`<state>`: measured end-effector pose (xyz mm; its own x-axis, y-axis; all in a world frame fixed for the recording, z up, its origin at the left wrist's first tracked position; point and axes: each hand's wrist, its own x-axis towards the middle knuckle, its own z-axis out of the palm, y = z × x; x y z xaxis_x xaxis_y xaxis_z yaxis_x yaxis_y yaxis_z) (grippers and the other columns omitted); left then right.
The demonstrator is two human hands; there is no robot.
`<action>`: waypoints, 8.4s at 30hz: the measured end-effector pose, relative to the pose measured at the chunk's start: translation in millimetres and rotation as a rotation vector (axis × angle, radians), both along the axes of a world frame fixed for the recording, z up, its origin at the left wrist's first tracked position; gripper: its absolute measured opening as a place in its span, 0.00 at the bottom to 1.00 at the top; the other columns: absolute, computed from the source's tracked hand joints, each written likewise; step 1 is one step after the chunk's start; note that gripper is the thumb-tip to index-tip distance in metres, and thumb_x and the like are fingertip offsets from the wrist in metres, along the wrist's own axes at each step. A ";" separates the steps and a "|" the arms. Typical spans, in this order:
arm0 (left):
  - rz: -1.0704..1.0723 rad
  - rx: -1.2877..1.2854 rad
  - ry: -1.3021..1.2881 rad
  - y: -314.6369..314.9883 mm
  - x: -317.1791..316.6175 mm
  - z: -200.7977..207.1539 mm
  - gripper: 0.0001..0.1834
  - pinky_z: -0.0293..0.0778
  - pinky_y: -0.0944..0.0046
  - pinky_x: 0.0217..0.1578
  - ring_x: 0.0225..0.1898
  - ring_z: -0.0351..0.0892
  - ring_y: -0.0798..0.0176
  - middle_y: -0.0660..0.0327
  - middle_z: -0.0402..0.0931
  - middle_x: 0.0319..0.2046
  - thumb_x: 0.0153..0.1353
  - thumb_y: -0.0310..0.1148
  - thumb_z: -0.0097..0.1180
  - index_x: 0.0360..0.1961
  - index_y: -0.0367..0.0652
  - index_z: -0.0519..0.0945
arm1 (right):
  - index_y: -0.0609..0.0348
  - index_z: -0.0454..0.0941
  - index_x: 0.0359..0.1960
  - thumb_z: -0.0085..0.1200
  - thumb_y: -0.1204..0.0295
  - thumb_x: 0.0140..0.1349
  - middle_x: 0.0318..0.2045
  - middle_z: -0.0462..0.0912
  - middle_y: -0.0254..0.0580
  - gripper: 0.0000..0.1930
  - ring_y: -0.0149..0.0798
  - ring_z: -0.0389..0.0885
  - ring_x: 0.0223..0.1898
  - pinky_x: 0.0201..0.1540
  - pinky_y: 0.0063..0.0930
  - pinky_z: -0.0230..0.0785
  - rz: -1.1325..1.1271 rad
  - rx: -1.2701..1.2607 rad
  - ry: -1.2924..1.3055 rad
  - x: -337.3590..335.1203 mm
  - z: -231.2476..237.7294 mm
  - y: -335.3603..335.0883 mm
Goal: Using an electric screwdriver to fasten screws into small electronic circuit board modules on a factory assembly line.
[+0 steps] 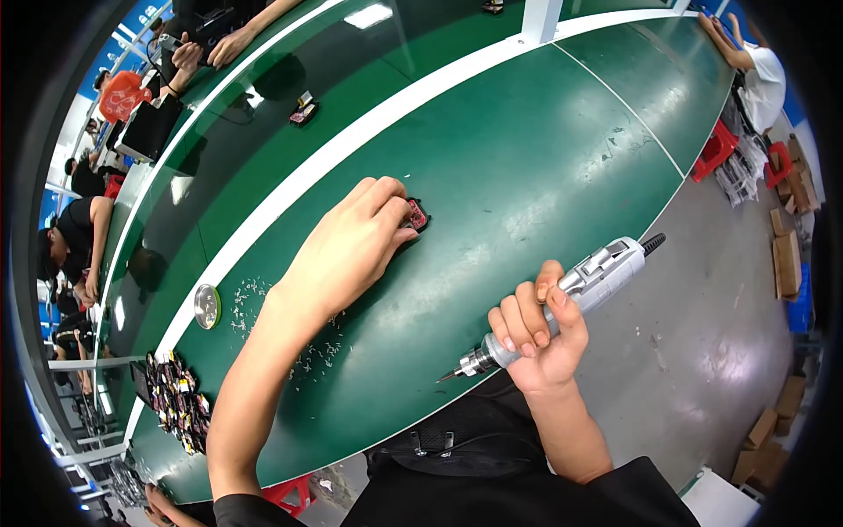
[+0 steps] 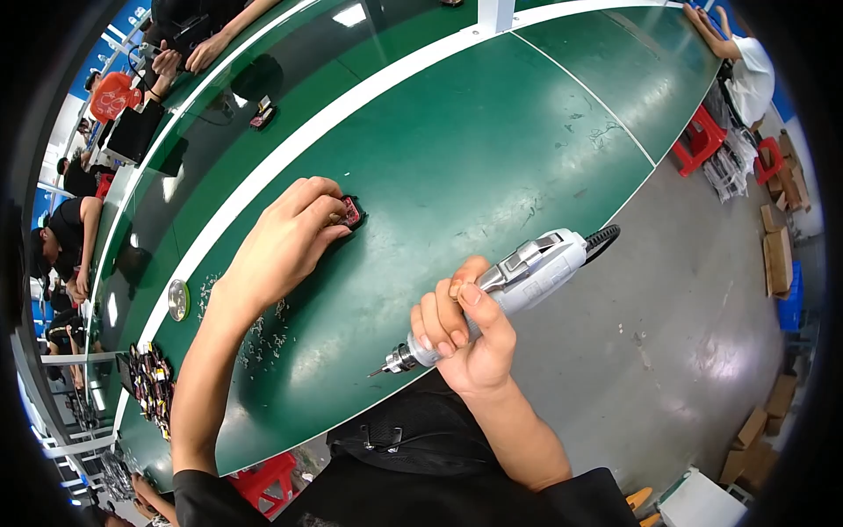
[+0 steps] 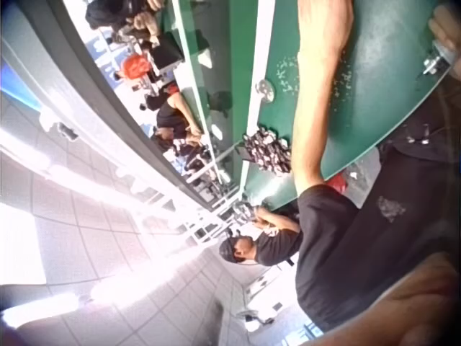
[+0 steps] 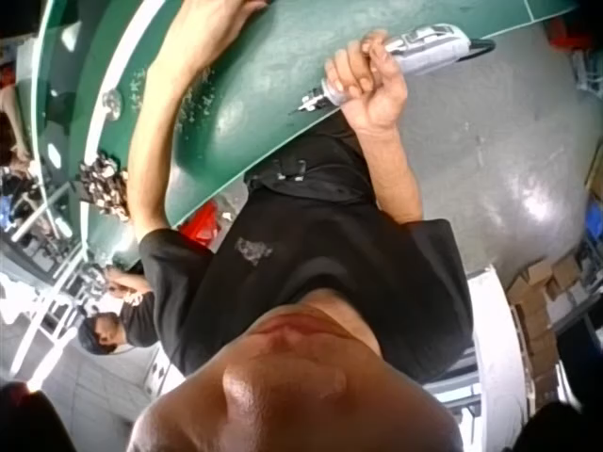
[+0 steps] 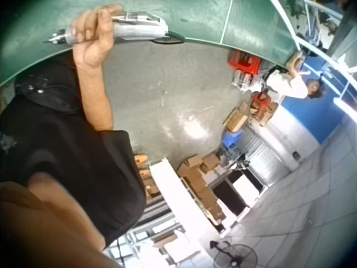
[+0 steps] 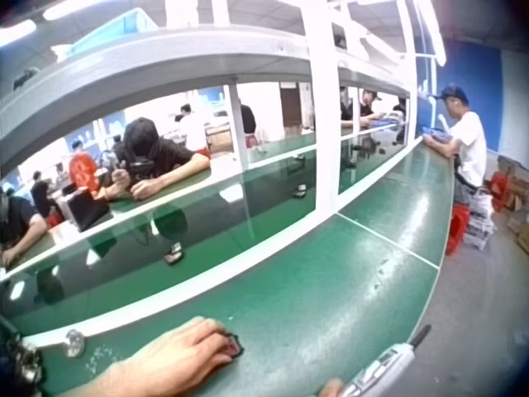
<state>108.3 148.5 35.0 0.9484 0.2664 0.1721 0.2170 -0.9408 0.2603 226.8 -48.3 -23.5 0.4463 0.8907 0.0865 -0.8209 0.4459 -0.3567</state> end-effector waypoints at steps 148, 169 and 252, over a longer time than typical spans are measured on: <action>1.210 0.374 -0.186 -69.5 -348.0 -7.6 0.18 0.72 0.56 0.48 0.47 0.77 0.49 0.48 0.78 0.45 0.55 0.21 0.59 0.49 0.37 0.76 | 0.54 0.65 0.20 0.60 0.75 0.59 0.06 0.69 0.32 0.15 0.25 0.67 0.05 0.10 0.17 0.68 0.312 0.257 -0.225 8.6 13.9 12.2; 0.729 0.234 -0.072 -56.0 -256.0 -27.8 0.11 0.74 0.60 0.34 0.34 0.76 0.55 0.57 0.75 0.34 0.50 0.18 0.62 0.36 0.35 0.78 | 0.53 0.59 0.30 0.48 0.68 0.68 0.11 0.63 0.30 0.11 0.25 0.62 0.08 0.14 0.21 0.59 0.317 0.032 -0.069 -19.5 -5.2 12.5; 1.209 0.112 -0.136 86.3 -231.0 -2.1 0.13 0.73 0.50 0.35 0.34 0.81 0.47 0.49 0.79 0.28 0.64 0.38 0.51 0.36 0.36 0.75 | 0.55 0.61 0.32 0.40 0.66 0.71 0.11 0.58 0.28 0.10 0.24 0.58 0.11 0.17 0.22 0.60 -0.169 -0.123 0.079 -26.3 11.5 6.6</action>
<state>-122.6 234.8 32.9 0.0724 0.9415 0.3292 0.9448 -0.1705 0.2797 200.5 -41.7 -12.0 0.5911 0.8044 -0.0590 -0.7657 0.5366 -0.3545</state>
